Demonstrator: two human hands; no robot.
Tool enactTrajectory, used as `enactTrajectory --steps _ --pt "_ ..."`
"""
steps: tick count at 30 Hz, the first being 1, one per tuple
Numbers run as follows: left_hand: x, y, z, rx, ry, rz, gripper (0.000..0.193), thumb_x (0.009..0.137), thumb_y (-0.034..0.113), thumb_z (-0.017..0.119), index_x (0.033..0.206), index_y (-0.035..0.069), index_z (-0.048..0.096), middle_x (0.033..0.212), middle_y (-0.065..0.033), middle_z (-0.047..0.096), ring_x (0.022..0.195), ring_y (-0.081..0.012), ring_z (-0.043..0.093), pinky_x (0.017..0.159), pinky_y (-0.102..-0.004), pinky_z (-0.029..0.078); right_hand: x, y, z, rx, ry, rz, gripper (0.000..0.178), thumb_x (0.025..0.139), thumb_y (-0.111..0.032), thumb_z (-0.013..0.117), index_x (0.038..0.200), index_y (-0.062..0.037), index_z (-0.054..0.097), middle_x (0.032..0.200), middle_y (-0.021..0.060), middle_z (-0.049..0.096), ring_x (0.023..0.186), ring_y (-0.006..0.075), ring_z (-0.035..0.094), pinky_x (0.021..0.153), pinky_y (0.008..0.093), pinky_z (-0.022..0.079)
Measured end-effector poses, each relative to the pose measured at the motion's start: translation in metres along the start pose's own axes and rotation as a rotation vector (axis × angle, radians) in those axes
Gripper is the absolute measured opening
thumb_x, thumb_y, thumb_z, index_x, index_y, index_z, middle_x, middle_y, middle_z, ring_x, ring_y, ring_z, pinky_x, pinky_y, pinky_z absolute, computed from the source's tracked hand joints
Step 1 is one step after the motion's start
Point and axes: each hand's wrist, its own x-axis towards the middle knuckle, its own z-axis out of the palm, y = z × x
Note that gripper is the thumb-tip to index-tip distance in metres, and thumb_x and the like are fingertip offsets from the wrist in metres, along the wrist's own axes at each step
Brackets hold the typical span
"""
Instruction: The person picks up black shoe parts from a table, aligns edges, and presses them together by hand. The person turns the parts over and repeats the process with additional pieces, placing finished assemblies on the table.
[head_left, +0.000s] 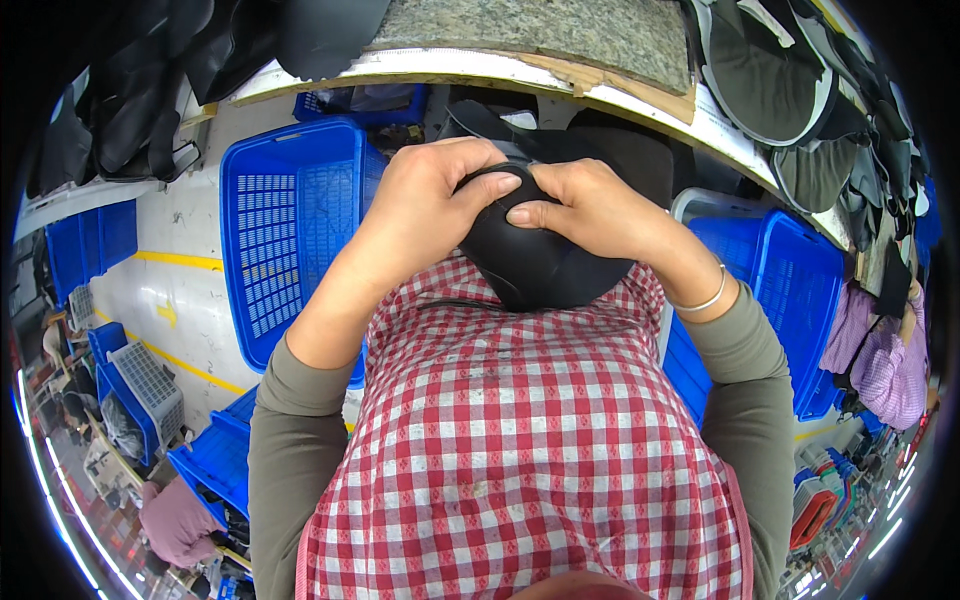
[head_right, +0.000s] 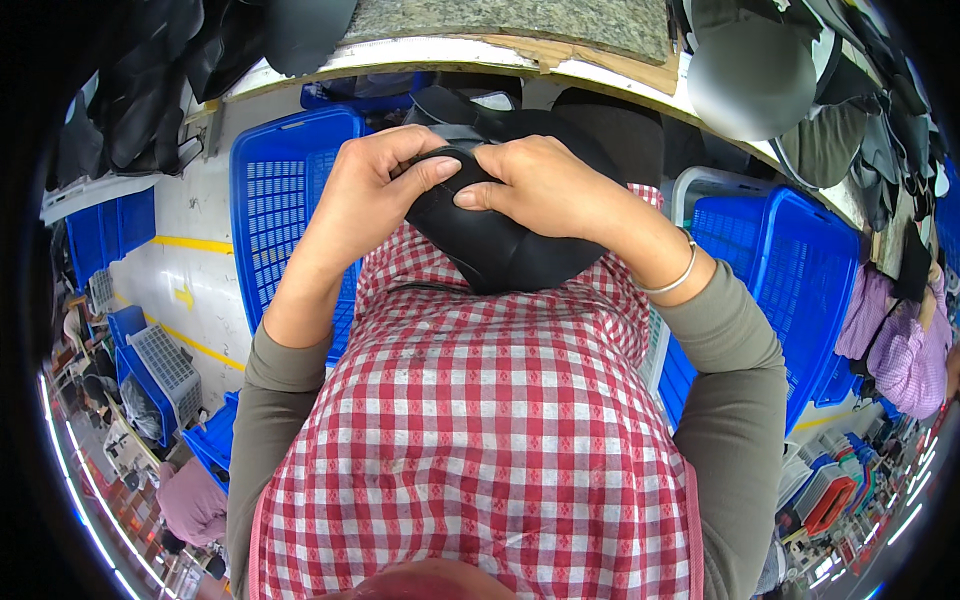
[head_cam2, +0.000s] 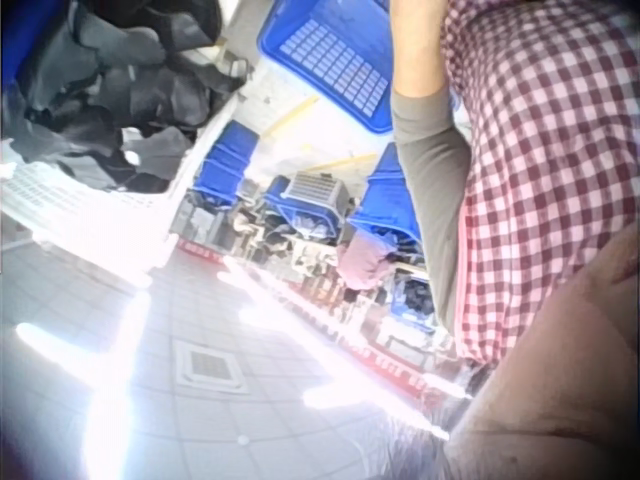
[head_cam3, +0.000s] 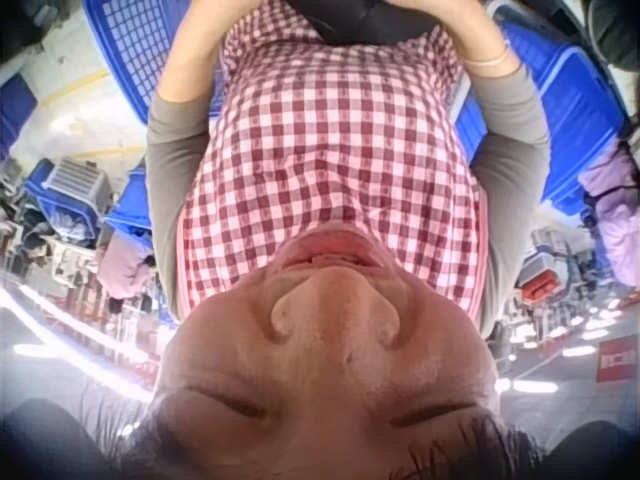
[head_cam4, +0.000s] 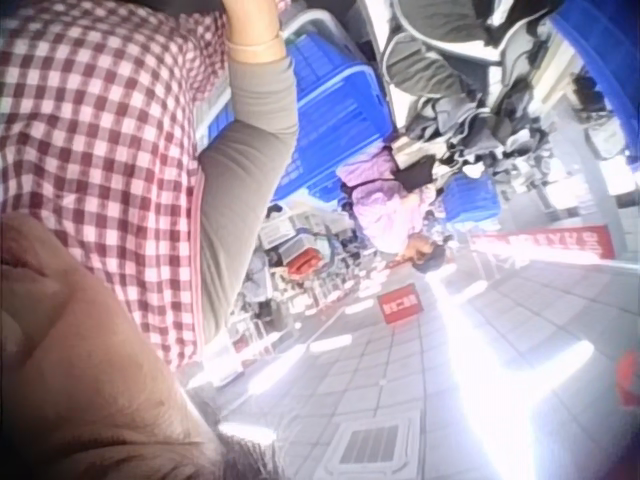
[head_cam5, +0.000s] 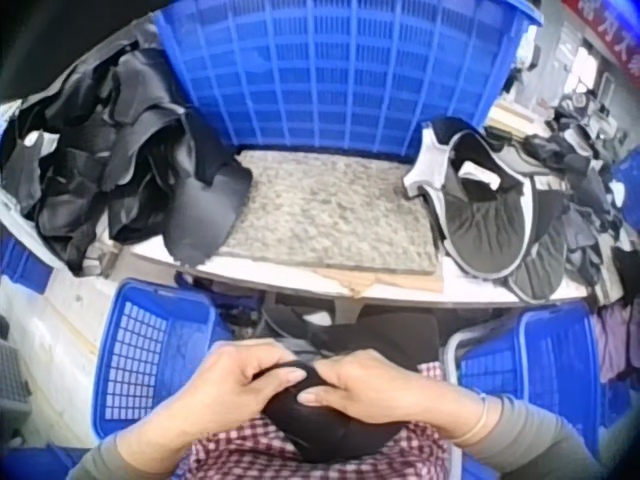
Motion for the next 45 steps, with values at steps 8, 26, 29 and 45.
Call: enactTrajectory --steps 8,26,29,45 --pt "-0.008 -0.012 0.009 -0.325 0.131 -0.164 0.014 0.094 0.011 0.075 0.102 0.000 0.077 0.080 -0.0027 0.072 0.074 -0.0063 0.062 0.065 -0.0244 0.049 -0.010 0.009 -0.007 0.147 -0.082 0.065 0.034 0.092 -0.036 0.077 0.094 -0.0034 0.072 0.077 0.0163 0.068 0.072 0.0336 0.066 0.067 0.0416 0.049" --pt "-0.013 -0.045 -0.055 -0.746 0.432 0.075 0.020 0.104 0.020 0.061 0.092 0.007 0.068 0.091 0.0000 0.068 0.087 -0.0126 0.061 0.084 -0.0307 0.049 -0.052 -0.043 0.000 -0.235 0.549 -0.447 0.024 0.080 -0.026 0.086 0.081 -0.0078 0.070 0.070 0.0068 0.062 0.065 0.0211 0.062 0.061 0.0352 0.049" --pt "0.074 -0.050 -0.121 -1.305 -0.645 0.814 0.035 0.110 0.034 0.047 0.087 0.013 0.064 0.095 -0.0010 0.068 0.095 -0.0141 0.060 0.088 -0.0321 0.046 -0.075 -0.073 -0.056 -0.101 0.571 -0.771 0.015 0.088 -0.018 0.079 0.098 -0.0064 0.075 0.088 0.0051 0.073 0.081 0.0187 0.069 0.073 0.0320 0.054" --pt "0.020 -0.007 -0.093 -0.091 0.180 0.006 0.052 0.095 0.026 0.071 0.139 0.001 0.057 0.131 -0.0150 0.067 0.125 -0.0240 0.063 0.105 -0.0393 0.051 -0.056 0.042 -0.072 0.845 0.143 -0.638 0.016 0.094 -0.011 0.072 0.103 -0.0063 0.059 0.097 0.0079 0.065 0.097 0.0237 0.065 0.088 0.0356 0.053"
